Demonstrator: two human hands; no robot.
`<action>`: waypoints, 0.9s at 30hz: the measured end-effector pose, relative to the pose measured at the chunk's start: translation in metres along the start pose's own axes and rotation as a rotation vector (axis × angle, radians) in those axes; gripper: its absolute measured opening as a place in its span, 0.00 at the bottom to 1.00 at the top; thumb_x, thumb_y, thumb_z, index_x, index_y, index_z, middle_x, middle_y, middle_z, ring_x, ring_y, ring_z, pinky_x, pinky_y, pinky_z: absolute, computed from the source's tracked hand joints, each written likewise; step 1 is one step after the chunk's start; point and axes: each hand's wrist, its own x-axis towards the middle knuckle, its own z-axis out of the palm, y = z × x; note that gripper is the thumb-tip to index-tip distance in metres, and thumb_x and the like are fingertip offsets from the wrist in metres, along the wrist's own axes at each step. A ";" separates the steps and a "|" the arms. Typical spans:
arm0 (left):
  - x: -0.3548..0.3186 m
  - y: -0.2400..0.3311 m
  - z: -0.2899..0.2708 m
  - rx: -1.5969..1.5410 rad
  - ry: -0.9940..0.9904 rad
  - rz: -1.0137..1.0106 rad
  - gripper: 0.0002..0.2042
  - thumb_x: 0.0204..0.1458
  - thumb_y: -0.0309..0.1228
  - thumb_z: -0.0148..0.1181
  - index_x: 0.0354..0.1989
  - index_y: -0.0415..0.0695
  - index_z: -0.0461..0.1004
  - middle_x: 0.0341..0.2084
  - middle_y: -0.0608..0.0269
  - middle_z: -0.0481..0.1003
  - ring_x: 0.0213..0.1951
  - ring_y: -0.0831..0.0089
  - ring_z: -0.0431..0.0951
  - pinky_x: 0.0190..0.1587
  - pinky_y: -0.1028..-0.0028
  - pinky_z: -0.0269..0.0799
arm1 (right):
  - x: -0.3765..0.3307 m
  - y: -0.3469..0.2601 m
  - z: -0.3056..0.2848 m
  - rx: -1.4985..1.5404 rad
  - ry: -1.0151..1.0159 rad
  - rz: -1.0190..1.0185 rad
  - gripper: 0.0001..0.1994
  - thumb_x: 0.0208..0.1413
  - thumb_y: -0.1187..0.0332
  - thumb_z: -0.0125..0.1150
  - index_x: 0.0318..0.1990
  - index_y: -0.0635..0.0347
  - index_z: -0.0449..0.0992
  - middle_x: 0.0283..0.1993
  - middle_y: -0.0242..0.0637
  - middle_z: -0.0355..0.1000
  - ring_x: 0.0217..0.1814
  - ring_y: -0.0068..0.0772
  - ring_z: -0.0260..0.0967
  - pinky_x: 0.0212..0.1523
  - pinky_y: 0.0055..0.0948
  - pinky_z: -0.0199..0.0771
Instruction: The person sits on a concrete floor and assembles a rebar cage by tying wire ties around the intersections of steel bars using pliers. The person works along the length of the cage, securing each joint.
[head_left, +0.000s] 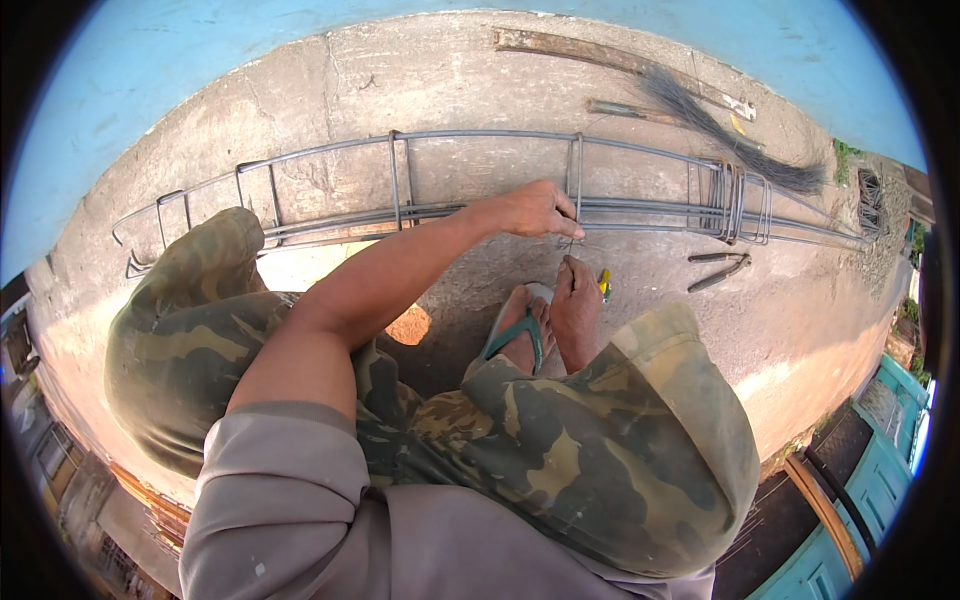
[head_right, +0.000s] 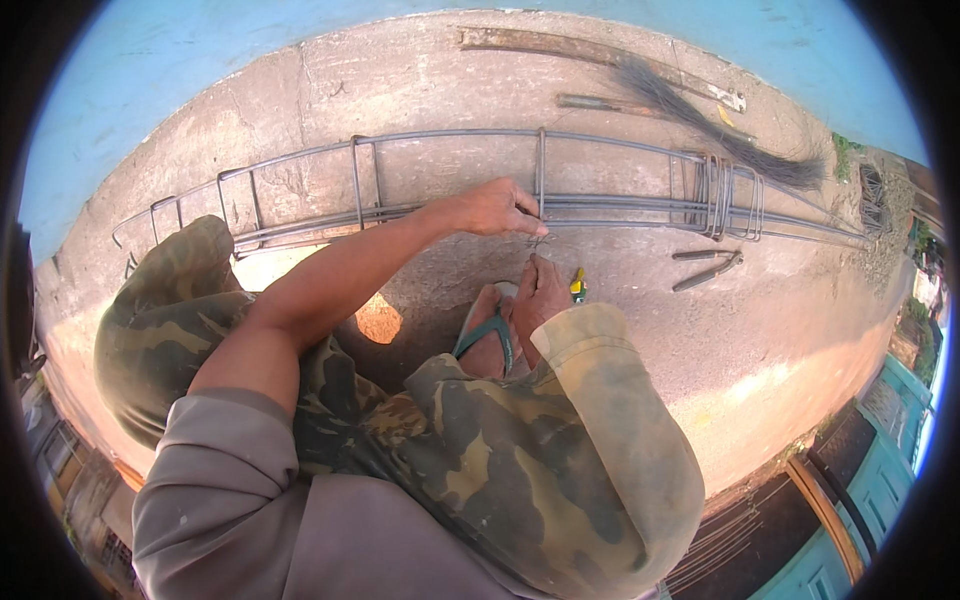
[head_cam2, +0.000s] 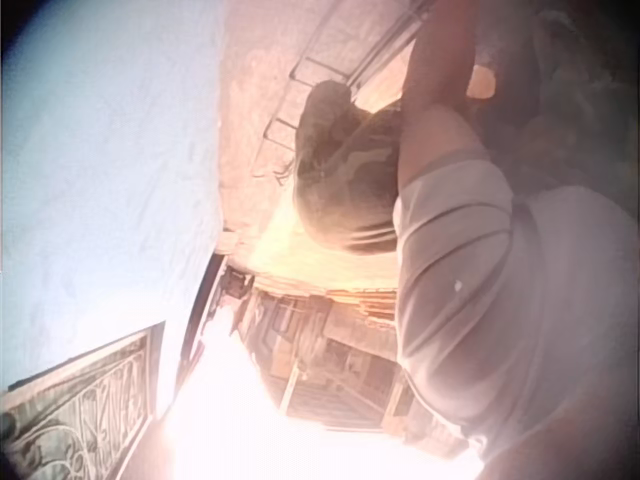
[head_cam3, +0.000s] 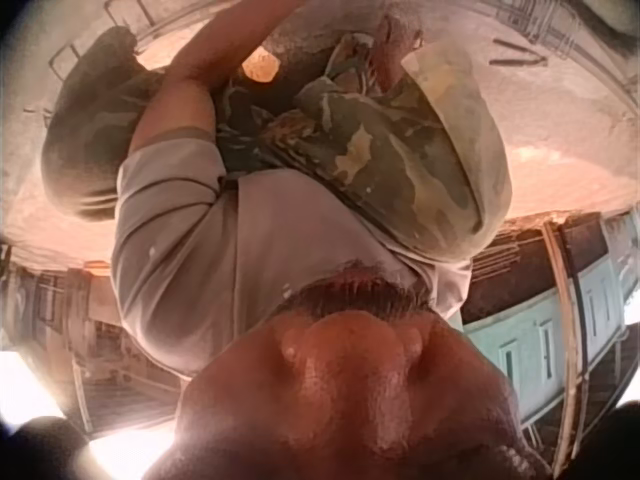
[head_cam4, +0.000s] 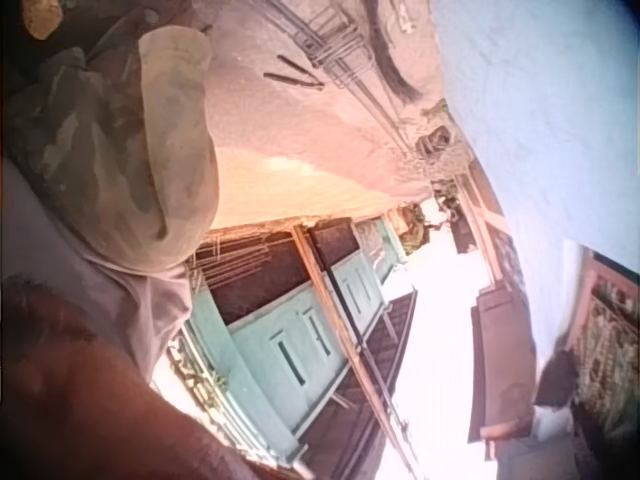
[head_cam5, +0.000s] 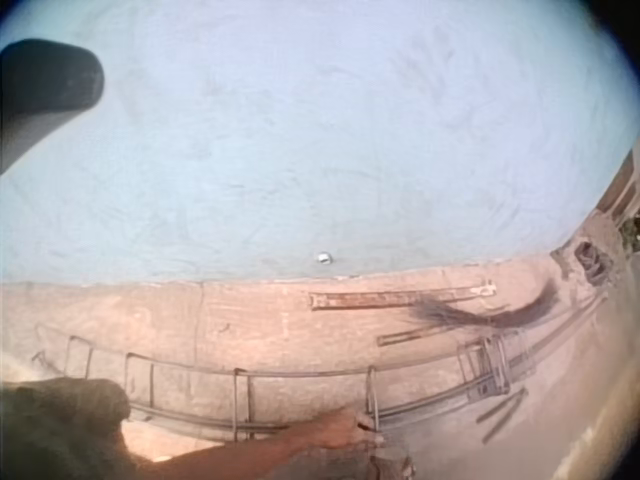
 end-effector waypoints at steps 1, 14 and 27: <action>0.001 -0.001 0.000 0.001 0.003 -0.018 0.20 0.48 0.44 0.69 0.39 0.39 0.83 0.24 0.58 0.78 0.26 0.72 0.74 0.31 0.71 0.70 | -0.001 -0.001 -0.002 -0.045 -0.032 -0.037 0.07 0.61 0.70 0.55 0.41 0.65 0.75 0.36 0.48 0.74 0.37 0.51 0.72 0.37 0.39 0.71; 0.004 0.001 -0.003 -0.133 -0.087 -0.036 0.14 0.51 0.40 0.66 0.32 0.39 0.82 0.23 0.61 0.79 0.23 0.74 0.74 0.29 0.71 0.69 | 0.057 -0.002 -0.029 0.535 -0.050 0.306 0.04 0.63 0.74 0.52 0.40 0.62 0.73 0.31 0.39 0.74 0.22 0.27 0.70 0.24 0.28 0.70; 0.017 0.008 -0.006 -0.006 -0.156 -0.099 0.16 0.52 0.42 0.65 0.23 0.40 0.80 0.18 0.64 0.76 0.26 0.74 0.75 0.35 0.69 0.69 | 0.020 0.004 -0.025 0.868 -0.381 0.779 0.07 0.63 0.69 0.55 0.35 0.63 0.74 0.27 0.35 0.75 0.21 0.23 0.69 0.22 0.25 0.68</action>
